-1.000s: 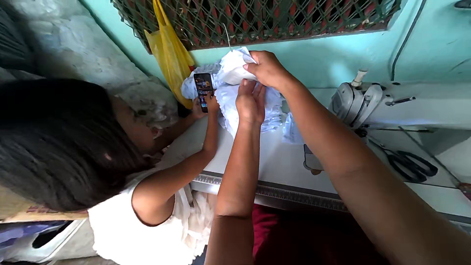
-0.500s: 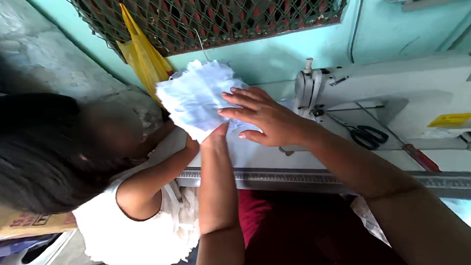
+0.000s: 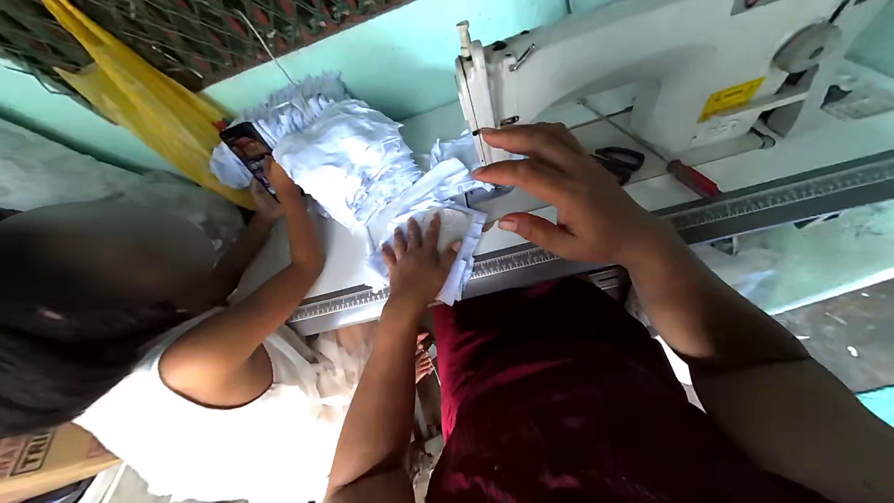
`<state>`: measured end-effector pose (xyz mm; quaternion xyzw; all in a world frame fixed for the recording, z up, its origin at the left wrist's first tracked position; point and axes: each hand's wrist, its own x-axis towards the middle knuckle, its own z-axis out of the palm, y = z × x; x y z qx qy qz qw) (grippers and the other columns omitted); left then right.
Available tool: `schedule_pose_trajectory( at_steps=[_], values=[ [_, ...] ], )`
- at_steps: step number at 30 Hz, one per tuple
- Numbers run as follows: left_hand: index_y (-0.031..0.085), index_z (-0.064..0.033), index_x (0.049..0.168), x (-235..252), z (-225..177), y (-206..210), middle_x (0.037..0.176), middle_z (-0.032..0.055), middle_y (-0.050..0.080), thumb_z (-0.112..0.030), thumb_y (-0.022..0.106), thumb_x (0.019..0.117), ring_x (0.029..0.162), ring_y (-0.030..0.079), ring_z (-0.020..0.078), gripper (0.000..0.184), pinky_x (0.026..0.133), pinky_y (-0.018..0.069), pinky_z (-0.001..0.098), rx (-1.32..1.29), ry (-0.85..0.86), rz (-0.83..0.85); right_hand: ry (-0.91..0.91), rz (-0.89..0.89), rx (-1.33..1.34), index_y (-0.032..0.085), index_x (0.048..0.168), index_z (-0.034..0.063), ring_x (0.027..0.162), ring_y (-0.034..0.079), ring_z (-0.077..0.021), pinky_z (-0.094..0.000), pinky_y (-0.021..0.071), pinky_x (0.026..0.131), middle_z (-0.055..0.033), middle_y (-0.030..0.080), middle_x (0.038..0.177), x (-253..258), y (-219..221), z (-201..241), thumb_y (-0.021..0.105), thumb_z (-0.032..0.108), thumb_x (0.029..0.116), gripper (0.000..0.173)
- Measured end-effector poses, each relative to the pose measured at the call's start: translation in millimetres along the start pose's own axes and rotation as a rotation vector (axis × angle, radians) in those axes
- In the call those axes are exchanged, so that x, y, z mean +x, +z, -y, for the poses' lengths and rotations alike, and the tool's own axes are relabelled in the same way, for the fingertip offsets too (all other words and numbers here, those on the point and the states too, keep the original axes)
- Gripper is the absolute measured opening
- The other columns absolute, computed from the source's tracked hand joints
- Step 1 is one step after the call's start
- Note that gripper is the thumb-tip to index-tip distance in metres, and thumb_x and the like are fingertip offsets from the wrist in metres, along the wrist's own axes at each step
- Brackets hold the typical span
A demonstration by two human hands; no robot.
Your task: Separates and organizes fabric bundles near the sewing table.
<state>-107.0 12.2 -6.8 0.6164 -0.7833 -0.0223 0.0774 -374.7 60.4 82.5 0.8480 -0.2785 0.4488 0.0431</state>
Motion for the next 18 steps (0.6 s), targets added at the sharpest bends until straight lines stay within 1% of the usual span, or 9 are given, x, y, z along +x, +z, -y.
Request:
schedule_pose_trajectory(
  at_steps=[2, 3, 5, 6, 8, 11, 13, 15, 18],
  values=[
    [0.032, -0.0279, 0.163, 0.3, -0.4, -5.5, 0.167, 0.0214, 0.025, -0.066, 0.037, 0.1026, 0.154, 0.018, 0.0496, 0.072, 0.116, 0.0089, 0.0772, -0.005, -0.010, 0.002, 0.047, 0.031, 0.007, 0.066, 0.134, 0.0101, 0.142, 0.045, -0.0365, -0.0548, 0.0355, 0.117, -0.0184, 0.053, 0.150, -6.5, 4.3, -5.4, 0.057, 0.034, 0.0995, 0.043],
    [0.036, -0.0246, 0.161, 0.6, -1.3, -6.9, 0.166, 0.0232, 0.028, -0.065, 0.040, 0.1027, 0.153, 0.019, 0.0511, 0.071, 0.116, 0.0086, 0.0782, -0.015, -0.002, -0.024, 0.073, 0.043, 0.013, 0.066, 0.134, 0.0100, 0.140, 0.046, -0.0359, -0.0534, 0.0380, 0.115, -0.0176, 0.053, 0.149, -9.3, 7.4, -8.3, 0.057, 0.035, 0.0990, 0.044],
    [0.049, -0.0128, 0.153, 2.5, -5.0, -5.7, 0.160, 0.0275, 0.036, -0.058, 0.049, 0.1024, 0.150, 0.026, 0.0520, 0.067, 0.117, 0.0119, 0.0756, -0.042, 0.037, -0.130, 0.134, 0.073, 0.033, 0.066, 0.134, 0.0100, 0.137, 0.048, -0.0362, -0.0527, 0.0412, 0.112, -0.0173, 0.054, 0.146, -13.3, 17.4, -14.4, 0.059, 0.034, 0.0983, 0.044],
    [0.050, -0.0090, 0.152, 4.2, -8.1, -3.6, 0.160, 0.0276, 0.036, -0.056, 0.048, 0.1028, 0.150, 0.028, 0.0503, 0.068, 0.119, 0.0142, 0.0726, -0.041, 0.056, -0.162, 0.172, 0.105, 0.046, 0.065, 0.135, 0.0096, 0.136, 0.049, -0.0371, -0.0532, 0.0426, 0.110, -0.0179, 0.055, 0.146, -12.8, 23.6, -16.8, 0.061, 0.030, 0.0977, 0.043],
    [0.041, -0.0099, 0.157, 7.0, -13.7, 2.8, 0.163, 0.0256, 0.032, -0.059, 0.043, 0.1034, 0.151, 0.026, 0.0489, 0.073, 0.120, 0.0143, 0.0714, -0.021, 0.081, -0.133, 0.247, 0.185, 0.070, 0.064, 0.136, 0.0075, 0.133, 0.051, -0.0396, -0.0543, 0.0446, 0.108, -0.0204, 0.056, 0.142, -5.8, 39.9, -21.7, 0.066, 0.021, 0.0972, 0.041],
    [0.032, -0.0145, 0.162, 8.5, -13.4, 6.5, 0.167, 0.0222, 0.026, -0.066, 0.036, 0.1026, 0.153, 0.022, 0.0479, 0.079, 0.120, 0.0126, 0.0717, 0.028, 0.090, -0.028, 0.299, 0.299, 0.089, 0.064, 0.135, 0.0035, 0.128, 0.055, -0.0411, -0.0539, 0.0449, 0.108, -0.0230, 0.061, 0.133, 9.4, 70.5, -37.7, 0.065, 0.012, 0.0978, 0.038],
    [0.033, -0.0156, 0.162, 6.5, -5.6, 4.3, 0.167, 0.0203, 0.026, -0.064, 0.033, 0.1039, 0.154, 0.020, 0.0460, 0.076, 0.121, 0.0100, 0.0708, -0.013, 0.125, -0.020, 0.451, 0.436, 0.144, 0.059, 0.139, -0.0007, 0.127, 0.056, -0.0424, -0.0548, 0.0439, 0.109, -0.0260, 0.061, 0.131, 18.9, 82.0, -47.2, 0.060, 0.013, 0.1019, 0.039],
    [0.040, -0.0162, 0.159, 4.3, 3.7, -0.4, 0.166, 0.0182, 0.030, -0.058, 0.030, 0.1068, 0.155, 0.021, 0.0429, 0.068, 0.122, 0.0086, 0.0702, -0.086, 0.129, -0.067, 0.600, 0.525, 0.180, 0.055, 0.140, -0.0031, 0.126, 0.058, -0.0435, -0.0568, 0.0452, 0.108, -0.0288, 0.060, 0.131, 21.3, 93.6, -59.3, 0.056, 0.016, 0.1052, 0.040],
    [0.043, -0.0155, 0.157, 6.8, 8.9, -7.8, 0.166, 0.0164, 0.033, -0.051, 0.030, 0.1086, 0.155, 0.024, 0.0407, 0.062, 0.122, 0.0116, 0.0683, -0.111, 0.106, -0.123, 0.630, 0.504, 0.190, 0.057, 0.137, -0.0040, 0.127, 0.056, -0.0420, -0.0556, 0.0445, 0.109, -0.0279, 0.059, 0.133, 8.7, 101.9, -58.8, 0.056, 0.015, 0.1046, 0.037]
  ],
)
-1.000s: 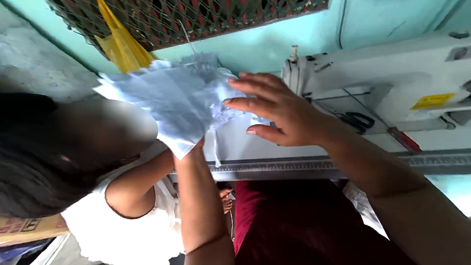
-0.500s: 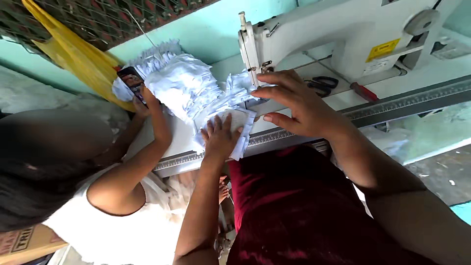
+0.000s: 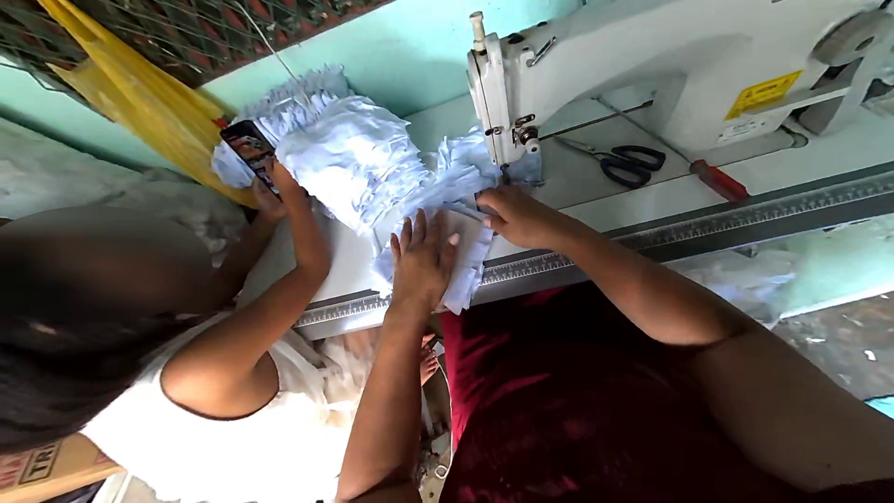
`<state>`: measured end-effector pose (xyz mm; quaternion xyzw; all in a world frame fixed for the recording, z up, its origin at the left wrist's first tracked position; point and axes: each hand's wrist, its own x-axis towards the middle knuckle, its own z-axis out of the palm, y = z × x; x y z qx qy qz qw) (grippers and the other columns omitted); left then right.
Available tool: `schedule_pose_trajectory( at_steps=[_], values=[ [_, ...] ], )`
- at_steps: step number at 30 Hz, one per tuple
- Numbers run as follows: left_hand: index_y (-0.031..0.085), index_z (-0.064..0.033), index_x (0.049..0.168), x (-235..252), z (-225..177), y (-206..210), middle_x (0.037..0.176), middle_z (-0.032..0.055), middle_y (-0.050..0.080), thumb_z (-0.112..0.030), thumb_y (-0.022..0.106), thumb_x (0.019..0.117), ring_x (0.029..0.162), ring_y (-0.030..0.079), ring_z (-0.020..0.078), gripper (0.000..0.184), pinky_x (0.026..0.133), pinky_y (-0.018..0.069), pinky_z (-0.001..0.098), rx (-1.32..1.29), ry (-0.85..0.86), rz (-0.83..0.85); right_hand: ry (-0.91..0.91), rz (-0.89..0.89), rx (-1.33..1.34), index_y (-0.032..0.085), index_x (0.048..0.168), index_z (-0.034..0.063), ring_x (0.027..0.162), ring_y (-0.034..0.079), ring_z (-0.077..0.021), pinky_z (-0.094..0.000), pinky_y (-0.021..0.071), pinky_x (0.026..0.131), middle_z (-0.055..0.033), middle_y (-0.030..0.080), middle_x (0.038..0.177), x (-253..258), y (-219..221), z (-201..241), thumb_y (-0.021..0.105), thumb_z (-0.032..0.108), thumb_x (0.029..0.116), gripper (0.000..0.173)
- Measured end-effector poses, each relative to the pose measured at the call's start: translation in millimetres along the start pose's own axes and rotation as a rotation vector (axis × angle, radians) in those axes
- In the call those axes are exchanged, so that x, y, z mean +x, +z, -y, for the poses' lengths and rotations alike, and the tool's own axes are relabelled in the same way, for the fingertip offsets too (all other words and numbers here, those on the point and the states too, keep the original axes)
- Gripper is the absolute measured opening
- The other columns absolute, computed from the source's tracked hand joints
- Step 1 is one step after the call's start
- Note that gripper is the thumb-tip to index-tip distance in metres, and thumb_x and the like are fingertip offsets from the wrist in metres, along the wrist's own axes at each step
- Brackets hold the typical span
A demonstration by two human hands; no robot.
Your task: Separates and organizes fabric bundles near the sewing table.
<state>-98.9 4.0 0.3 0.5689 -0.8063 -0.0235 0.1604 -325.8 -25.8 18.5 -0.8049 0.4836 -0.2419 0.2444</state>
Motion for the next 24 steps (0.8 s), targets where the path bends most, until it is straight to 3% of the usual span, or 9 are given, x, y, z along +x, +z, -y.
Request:
schedule_pose_trajectory(
  at_steps=[2, 4, 7, 9, 11, 13, 16, 19, 24],
  values=[
    [0.039, -0.0219, 0.160, 3.6, -0.3, 3.7, 0.168, 0.0167, 0.028, -0.057, 0.031, 0.1070, 0.155, 0.021, 0.0441, 0.064, 0.120, 0.0096, 0.0719, 0.036, -0.002, 0.047, -0.140, -0.036, 0.084, 0.063, 0.126, -0.0032, 0.108, 0.065, -0.0344, -0.0498, 0.0550, 0.096, -0.0231, 0.065, 0.118, -27.9, 9.2, 3.2, 0.062, 0.012, 0.1005, 0.030],
    [0.036, -0.0279, 0.161, 5.9, -1.4, 9.8, 0.168, 0.0168, 0.026, -0.063, 0.032, 0.1045, 0.155, 0.019, 0.0461, 0.067, 0.119, 0.0091, 0.0739, 0.079, -0.010, 0.102, -0.264, 0.127, 0.274, 0.067, 0.116, -0.0003, 0.093, 0.069, -0.0212, -0.0399, 0.0592, 0.085, -0.0141, 0.069, 0.104, -63.6, 20.5, 3.5, 0.059, 0.016, 0.1019, 0.023],
    [0.034, -0.0299, 0.162, 5.6, -2.6, 10.0, 0.169, 0.0166, 0.025, -0.066, 0.032, 0.1031, 0.155, 0.020, 0.0455, 0.069, 0.120, 0.0112, 0.0721, 0.115, -0.024, 0.145, -0.168, 0.574, 0.423, 0.060, 0.134, -0.0011, 0.107, 0.068, -0.0272, -0.0456, 0.0549, 0.096, -0.0197, 0.068, 0.122, -93.4, 45.2, -7.6, 0.051, 0.019, 0.1067, 0.035],
    [0.033, -0.0298, 0.162, -1.3, -6.6, 7.9, 0.169, 0.0161, 0.025, -0.067, 0.030, 0.1032, 0.155, 0.020, 0.0443, 0.070, 0.121, 0.0130, 0.0702, 0.131, -0.015, 0.161, -0.018, 0.674, 0.378, 0.043, 0.153, 0.0008, 0.124, 0.062, -0.0367, -0.0515, 0.0462, 0.109, -0.0248, 0.058, 0.140, -92.2, 63.0, -13.4, 0.048, 0.016, 0.1084, 0.047],
    [0.031, -0.0298, 0.163, -15.2, -13.6, 7.9, 0.169, 0.0154, 0.024, -0.067, 0.027, 0.1031, 0.155, 0.019, 0.0432, 0.070, 0.121, 0.0135, 0.0687, 0.139, 0.004, 0.171, 0.067, 0.638, 0.391, 0.038, 0.156, 0.0001, 0.129, 0.058, -0.0390, -0.0527, 0.0417, 0.112, -0.0270, 0.056, 0.143, -85.9, 80.1, -15.9, 0.044, 0.016, 0.1100, 0.049],
    [0.031, -0.0285, 0.163, -33.9, -23.1, 9.1, 0.170, 0.0161, 0.023, -0.067, 0.025, 0.1027, 0.156, 0.018, 0.0436, 0.072, 0.122, 0.0119, 0.0691, 0.129, 0.025, 0.173, 0.031, 0.502, 0.417, 0.055, 0.139, -0.0057, 0.123, 0.061, -0.0345, -0.0517, 0.0435, 0.108, -0.0267, 0.063, 0.129, -83.8, 101.1, -19.6, 0.043, 0.021, 0.1111, 0.040],
    [0.034, -0.0296, 0.162, -56.1, -31.3, 13.1, 0.170, 0.0144, 0.024, -0.069, 0.024, 0.1025, 0.156, 0.018, 0.0424, 0.072, 0.122, 0.0121, 0.0683, 0.107, 0.046, 0.133, -0.097, 0.303, 0.559, 0.065, 0.125, -0.0066, 0.117, 0.065, -0.0161, -0.0330, 0.0490, 0.105, -0.0186, 0.069, 0.121, -88.3, 128.4, -26.2, 0.049, 0.015, 0.1073, 0.032],
    [0.035, -0.0305, 0.161, -66.0, -32.3, 17.7, 0.170, 0.0125, 0.025, -0.069, 0.024, 0.1028, 0.156, 0.018, 0.0417, 0.071, 0.122, 0.0114, 0.0693, 0.092, 0.048, 0.084, 0.019, 0.356, 0.734, 0.061, 0.128, -0.0061, 0.108, 0.063, -0.0038, -0.0234, 0.0510, 0.098, -0.0114, 0.067, 0.119, -94.3, 116.4, -12.6, 0.049, 0.010, 0.1066, 0.029],
    [0.039, -0.0309, 0.160, -71.1, -33.7, 15.0, 0.169, 0.0109, 0.027, -0.064, 0.021, 0.1049, 0.157, 0.017, 0.0408, 0.066, 0.121, 0.0084, 0.0702, -0.018, 0.046, 0.070, -0.198, 0.263, 0.725, 0.060, 0.128, -0.0085, 0.115, 0.062, -0.0036, -0.0222, 0.0498, 0.102, -0.0125, 0.068, 0.122, -98.7, 101.3, 0.1, 0.048, 0.009, 0.1058, 0.031]
  ],
)
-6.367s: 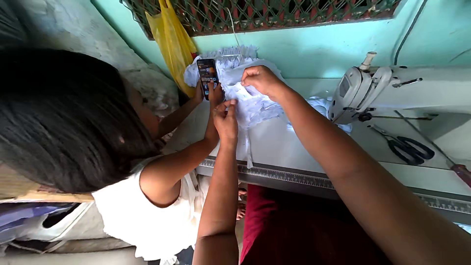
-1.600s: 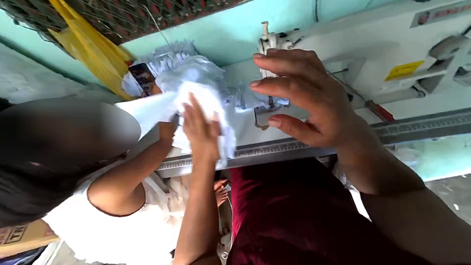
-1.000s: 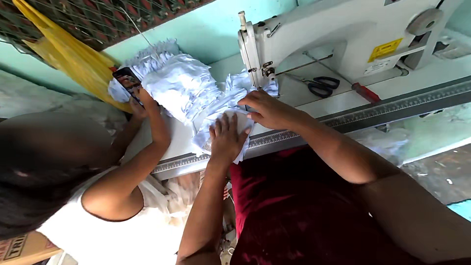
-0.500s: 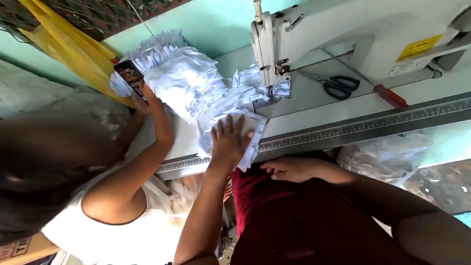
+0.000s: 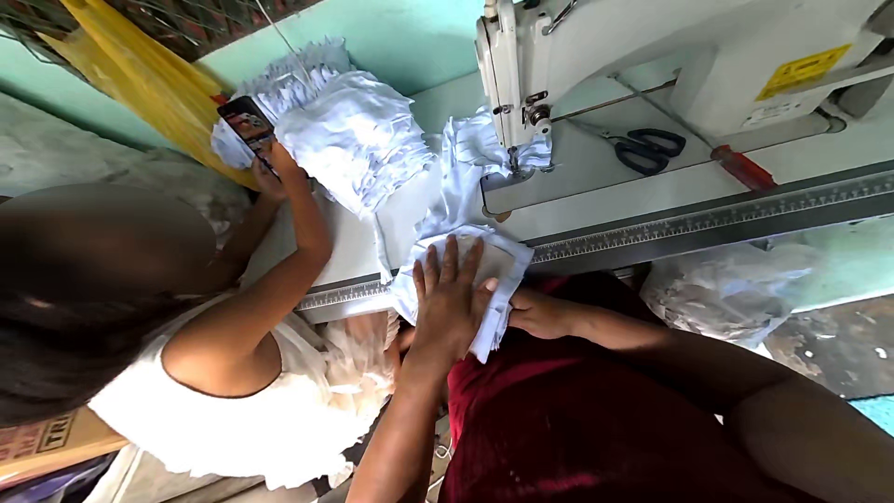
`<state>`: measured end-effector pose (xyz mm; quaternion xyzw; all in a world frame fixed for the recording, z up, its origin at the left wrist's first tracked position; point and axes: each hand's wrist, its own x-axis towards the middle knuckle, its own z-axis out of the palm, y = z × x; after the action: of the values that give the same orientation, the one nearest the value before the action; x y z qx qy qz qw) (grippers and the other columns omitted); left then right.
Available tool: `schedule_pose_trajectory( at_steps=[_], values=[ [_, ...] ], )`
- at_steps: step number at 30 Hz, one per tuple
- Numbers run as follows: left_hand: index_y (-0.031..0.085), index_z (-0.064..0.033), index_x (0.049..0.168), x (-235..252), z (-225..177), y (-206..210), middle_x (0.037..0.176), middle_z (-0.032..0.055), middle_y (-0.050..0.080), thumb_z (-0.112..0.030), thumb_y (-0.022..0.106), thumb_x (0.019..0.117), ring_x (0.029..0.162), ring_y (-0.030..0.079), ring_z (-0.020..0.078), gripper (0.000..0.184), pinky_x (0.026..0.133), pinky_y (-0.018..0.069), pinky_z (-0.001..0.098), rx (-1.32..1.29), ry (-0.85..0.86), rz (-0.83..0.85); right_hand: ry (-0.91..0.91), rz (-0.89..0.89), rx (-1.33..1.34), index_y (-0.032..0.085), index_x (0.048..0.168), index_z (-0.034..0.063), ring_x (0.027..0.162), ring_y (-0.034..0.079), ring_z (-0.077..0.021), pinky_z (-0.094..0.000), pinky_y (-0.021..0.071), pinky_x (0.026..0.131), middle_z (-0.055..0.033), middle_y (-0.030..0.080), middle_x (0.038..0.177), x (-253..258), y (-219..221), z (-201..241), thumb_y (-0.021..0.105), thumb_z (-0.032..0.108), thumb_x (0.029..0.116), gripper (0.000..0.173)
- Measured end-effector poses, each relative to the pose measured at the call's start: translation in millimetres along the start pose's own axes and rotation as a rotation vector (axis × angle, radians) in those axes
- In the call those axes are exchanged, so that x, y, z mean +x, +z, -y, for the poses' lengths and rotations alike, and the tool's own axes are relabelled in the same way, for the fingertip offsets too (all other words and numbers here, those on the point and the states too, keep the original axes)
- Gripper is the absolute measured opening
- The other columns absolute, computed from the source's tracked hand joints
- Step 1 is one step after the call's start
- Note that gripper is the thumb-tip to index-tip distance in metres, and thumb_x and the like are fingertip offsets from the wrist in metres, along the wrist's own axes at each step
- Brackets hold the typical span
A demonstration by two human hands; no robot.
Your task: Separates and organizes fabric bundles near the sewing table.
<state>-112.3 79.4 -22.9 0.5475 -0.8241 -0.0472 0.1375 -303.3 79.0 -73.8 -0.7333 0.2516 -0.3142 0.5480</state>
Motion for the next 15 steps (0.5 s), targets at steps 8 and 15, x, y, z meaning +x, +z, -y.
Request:
schedule_pose_trajectory(
  at_steps=[8, 15],
  values=[
    [0.061, -0.0089, 0.124, -22.3, 17.3, -23.8, 0.107, -0.0064, 0.073, -0.032, 0.026, 0.1111, 0.100, 0.067, 0.0002, 0.043, 0.091, 0.0568, 0.0239, -1.254, -0.192, -0.289, -0.384, 0.020, -0.760, 0.075, 0.091, 0.0020, 0.101, 0.069, -0.0320, -0.0558, 0.0526, 0.091, -0.0138, 0.073, 0.093, 64.9, -13.0, 94.1, 0.059, 0.000, 0.0927, 0.017],
    [0.072, -0.0151, 0.090, -44.5, 59.2, 41.4, 0.084, 0.0059, 0.075, -0.034, 0.044, 0.1029, 0.081, 0.073, 0.0182, 0.037, 0.073, 0.0613, 0.0393, -2.250, -0.175, -0.639, -0.310, 0.473, -0.861, 0.073, 0.107, -0.0007, 0.101, 0.066, -0.0299, -0.0470, 0.0505, 0.089, -0.0162, 0.070, 0.101, 160.5, -0.2, 157.8, 0.054, -0.004, 0.0984, 0.021]
  ],
)
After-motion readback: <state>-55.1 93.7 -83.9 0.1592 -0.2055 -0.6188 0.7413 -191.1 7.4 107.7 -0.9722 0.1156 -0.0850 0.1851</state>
